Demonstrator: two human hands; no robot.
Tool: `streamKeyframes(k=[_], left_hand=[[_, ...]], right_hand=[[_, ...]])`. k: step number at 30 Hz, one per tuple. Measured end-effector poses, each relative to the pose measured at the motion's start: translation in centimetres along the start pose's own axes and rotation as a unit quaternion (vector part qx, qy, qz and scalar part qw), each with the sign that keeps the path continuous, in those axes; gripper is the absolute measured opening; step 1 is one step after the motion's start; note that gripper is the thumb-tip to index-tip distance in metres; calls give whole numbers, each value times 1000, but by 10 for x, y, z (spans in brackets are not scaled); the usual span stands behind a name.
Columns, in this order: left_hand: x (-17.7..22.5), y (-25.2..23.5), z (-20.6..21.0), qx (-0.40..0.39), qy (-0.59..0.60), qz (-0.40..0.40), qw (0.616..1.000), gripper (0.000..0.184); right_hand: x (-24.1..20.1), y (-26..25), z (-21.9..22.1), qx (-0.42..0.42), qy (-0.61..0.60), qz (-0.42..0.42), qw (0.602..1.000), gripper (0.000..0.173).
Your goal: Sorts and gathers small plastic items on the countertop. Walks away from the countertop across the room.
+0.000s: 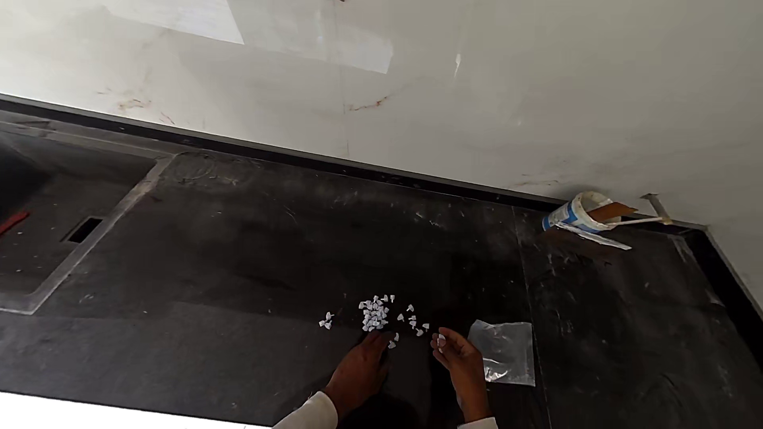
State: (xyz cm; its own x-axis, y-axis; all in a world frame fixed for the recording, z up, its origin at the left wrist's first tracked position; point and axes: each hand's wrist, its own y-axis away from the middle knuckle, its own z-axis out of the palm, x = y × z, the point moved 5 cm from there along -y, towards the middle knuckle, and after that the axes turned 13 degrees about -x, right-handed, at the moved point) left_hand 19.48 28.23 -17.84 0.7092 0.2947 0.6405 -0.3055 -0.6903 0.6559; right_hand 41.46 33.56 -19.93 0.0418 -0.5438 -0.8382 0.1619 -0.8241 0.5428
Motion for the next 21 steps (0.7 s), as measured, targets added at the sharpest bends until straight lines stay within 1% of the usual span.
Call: streamKeyframes(k=[2, 4, 5, 6, 8, 9, 10, 11, 15, 19, 21], left_hand=[[8, -8, -3, -11, -13, -32, 999, 58], [14, -17, -5, -26, -41, -54, 997, 54], [17, -22, -6, -36, -62, -62, 995, 49], [18, -25, -5, -41, -84, -66, 993, 44], [18, -28, -4, -52, -120, -67, 989, 38], [17, -28, -3, -56, -132, -66, 987, 36], [16, -26, -2, -58, -137, -65, 987, 34], [14, -24, -1, -55, -138, -66, 987, 33], [3, -10, 0, -29, -100, -76, 992, 32], [-3, 0, -1, -17, -71, -84, 994, 30], [-6, 2, 0, -5, -65, -74, 995, 29]], right_hand=[[2, 6, -8, 5, -12, 3, 1000, 22], [4, 8, -14, 6, 2, 10, 1000, 23], [3, 8, -18, 12, 61, 2, 998, 23], [1, 10, -20, 23, 152, -14, 988, 23], [-7, 15, -16, 43, 324, -68, 943, 23], [-9, 17, -15, 44, 368, -92, 924, 24], [-10, 17, -15, 40, 383, -100, 917, 26], [-9, 17, -18, 35, 378, -95, 920, 29], [-6, 20, -38, 35, 317, -63, 946, 43], [-2, 20, -51, 47, 347, -79, 933, 41], [-1, 19, -51, 41, 350, -77, 933, 44]])
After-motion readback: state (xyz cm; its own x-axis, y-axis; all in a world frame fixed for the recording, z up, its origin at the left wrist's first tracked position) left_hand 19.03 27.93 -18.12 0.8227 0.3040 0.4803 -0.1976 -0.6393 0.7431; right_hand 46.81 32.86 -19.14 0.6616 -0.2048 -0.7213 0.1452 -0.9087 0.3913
